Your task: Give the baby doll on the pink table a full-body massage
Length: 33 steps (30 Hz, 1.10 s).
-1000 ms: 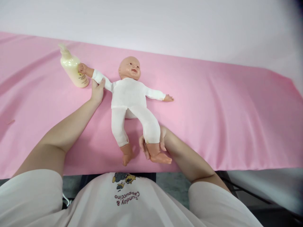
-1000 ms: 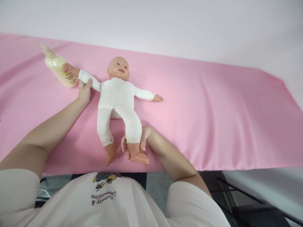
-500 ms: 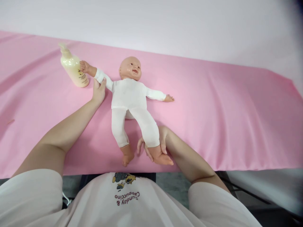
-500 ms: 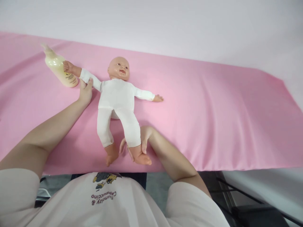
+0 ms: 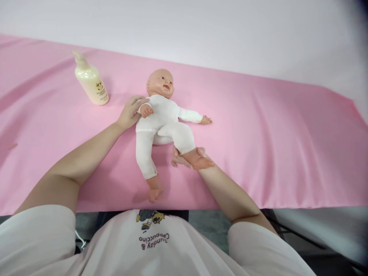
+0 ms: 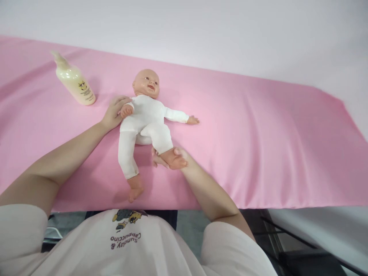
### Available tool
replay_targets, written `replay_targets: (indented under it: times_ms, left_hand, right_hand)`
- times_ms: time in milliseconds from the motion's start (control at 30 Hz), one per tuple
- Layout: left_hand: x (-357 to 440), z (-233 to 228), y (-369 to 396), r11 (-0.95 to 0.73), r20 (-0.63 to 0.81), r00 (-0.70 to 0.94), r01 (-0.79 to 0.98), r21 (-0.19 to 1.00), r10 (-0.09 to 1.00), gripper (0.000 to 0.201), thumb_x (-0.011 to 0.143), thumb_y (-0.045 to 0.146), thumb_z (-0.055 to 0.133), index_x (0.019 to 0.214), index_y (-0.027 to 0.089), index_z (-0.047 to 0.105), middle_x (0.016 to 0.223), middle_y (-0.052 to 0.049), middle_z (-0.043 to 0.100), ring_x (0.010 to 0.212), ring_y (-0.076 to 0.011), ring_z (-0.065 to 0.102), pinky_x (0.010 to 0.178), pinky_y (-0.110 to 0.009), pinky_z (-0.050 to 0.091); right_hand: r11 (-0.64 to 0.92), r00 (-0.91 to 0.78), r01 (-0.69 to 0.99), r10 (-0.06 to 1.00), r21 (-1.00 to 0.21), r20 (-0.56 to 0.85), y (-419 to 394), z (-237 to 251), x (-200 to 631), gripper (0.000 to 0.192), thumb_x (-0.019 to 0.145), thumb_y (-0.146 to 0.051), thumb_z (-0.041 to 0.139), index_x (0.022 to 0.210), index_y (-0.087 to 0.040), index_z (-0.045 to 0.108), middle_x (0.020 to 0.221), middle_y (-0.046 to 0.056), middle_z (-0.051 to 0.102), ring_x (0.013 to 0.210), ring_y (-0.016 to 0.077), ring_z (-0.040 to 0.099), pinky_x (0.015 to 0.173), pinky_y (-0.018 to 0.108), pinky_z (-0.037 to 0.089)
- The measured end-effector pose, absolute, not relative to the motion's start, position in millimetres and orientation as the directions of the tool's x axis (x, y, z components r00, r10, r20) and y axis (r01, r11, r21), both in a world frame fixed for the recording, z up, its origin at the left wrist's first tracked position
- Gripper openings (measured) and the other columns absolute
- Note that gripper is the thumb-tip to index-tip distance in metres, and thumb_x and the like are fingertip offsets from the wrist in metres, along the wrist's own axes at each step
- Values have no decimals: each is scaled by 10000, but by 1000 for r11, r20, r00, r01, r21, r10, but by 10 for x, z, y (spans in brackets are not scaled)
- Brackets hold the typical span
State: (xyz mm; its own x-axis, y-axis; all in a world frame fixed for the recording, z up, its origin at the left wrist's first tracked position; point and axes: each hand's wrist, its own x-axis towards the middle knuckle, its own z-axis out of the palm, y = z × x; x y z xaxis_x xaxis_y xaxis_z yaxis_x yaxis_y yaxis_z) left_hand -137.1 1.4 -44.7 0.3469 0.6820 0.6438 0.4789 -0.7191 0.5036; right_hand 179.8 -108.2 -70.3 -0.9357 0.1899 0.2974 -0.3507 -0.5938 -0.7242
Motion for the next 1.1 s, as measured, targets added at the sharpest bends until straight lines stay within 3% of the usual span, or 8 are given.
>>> replay_targets:
  times_ms: [67,200,433,533,733,833,967,1100]
  left_hand:
    - [-1365,-454,19,-733,641,376,474,487,669,431,954,523,569,1307,290,651,1341,-114,625,1298,-324,565,1158,-551,416]
    - [-1362,-479,40,-742,641,387,452,494,663,354,939,430,584,1265,323,672,1307,-82,629,1295,-309,554,1157,-536,409]
    - [-1365,-457,26,-731,617,405,479,485,675,366,929,395,580,1276,323,674,1350,-83,630,1319,-316,542,1164,-554,390]
    - [-1364,-452,17,-734,627,401,494,466,668,373,945,442,571,1275,304,678,1350,-101,635,1311,-324,556,1157,-559,401]
    - [-1389,-491,48,-728,673,329,497,473,662,511,984,600,519,1322,232,627,1307,-152,660,1262,-317,607,1141,-545,440]
    - [-1431,-569,117,-680,674,219,477,557,706,583,977,666,503,1324,207,590,1312,-165,656,1279,-305,609,1160,-510,444]
    - [-1500,-726,245,-605,641,83,440,663,763,641,952,719,506,1320,195,543,1286,-166,655,1262,-298,625,1155,-507,458]
    - [-1542,-842,353,-551,612,-41,391,737,790,601,945,744,490,1259,233,527,1172,-118,674,1168,-266,661,1099,-511,503]
  right_hand:
    - [-548,-881,-465,364,-695,302,-1088,-703,1763,636,842,-638,602,1211,-123,541,625,-77,608,505,106,448,854,354,474]
    - [-549,-876,-399,466,-734,128,-1046,-722,1712,505,936,-543,474,1175,-111,579,675,-36,600,594,124,474,755,313,462]
    - [-582,-870,-365,491,-727,43,-1019,-775,1706,489,898,-580,589,1171,-176,631,869,-4,680,618,116,500,694,266,485]
    - [-550,-861,-408,498,-728,107,-1061,-737,1698,529,917,-561,564,1220,-130,611,1044,50,706,617,102,512,723,302,504]
    - [-547,-886,-460,336,-700,320,-1172,-679,1698,616,947,-630,534,1219,-79,592,768,17,693,681,143,592,907,338,479]
    - [-577,-918,-395,216,-715,333,-1174,-672,1704,626,848,-623,689,1176,-99,592,820,46,743,706,162,640,931,362,477]
    - [-657,-946,-232,-20,-717,324,-1159,-661,1723,623,793,-454,822,1227,-95,557,1015,126,783,917,226,750,932,374,532]
    - [-657,-930,41,-300,-753,211,-1148,-581,1725,607,758,-273,884,1233,-108,545,1111,165,777,991,273,780,744,321,623]
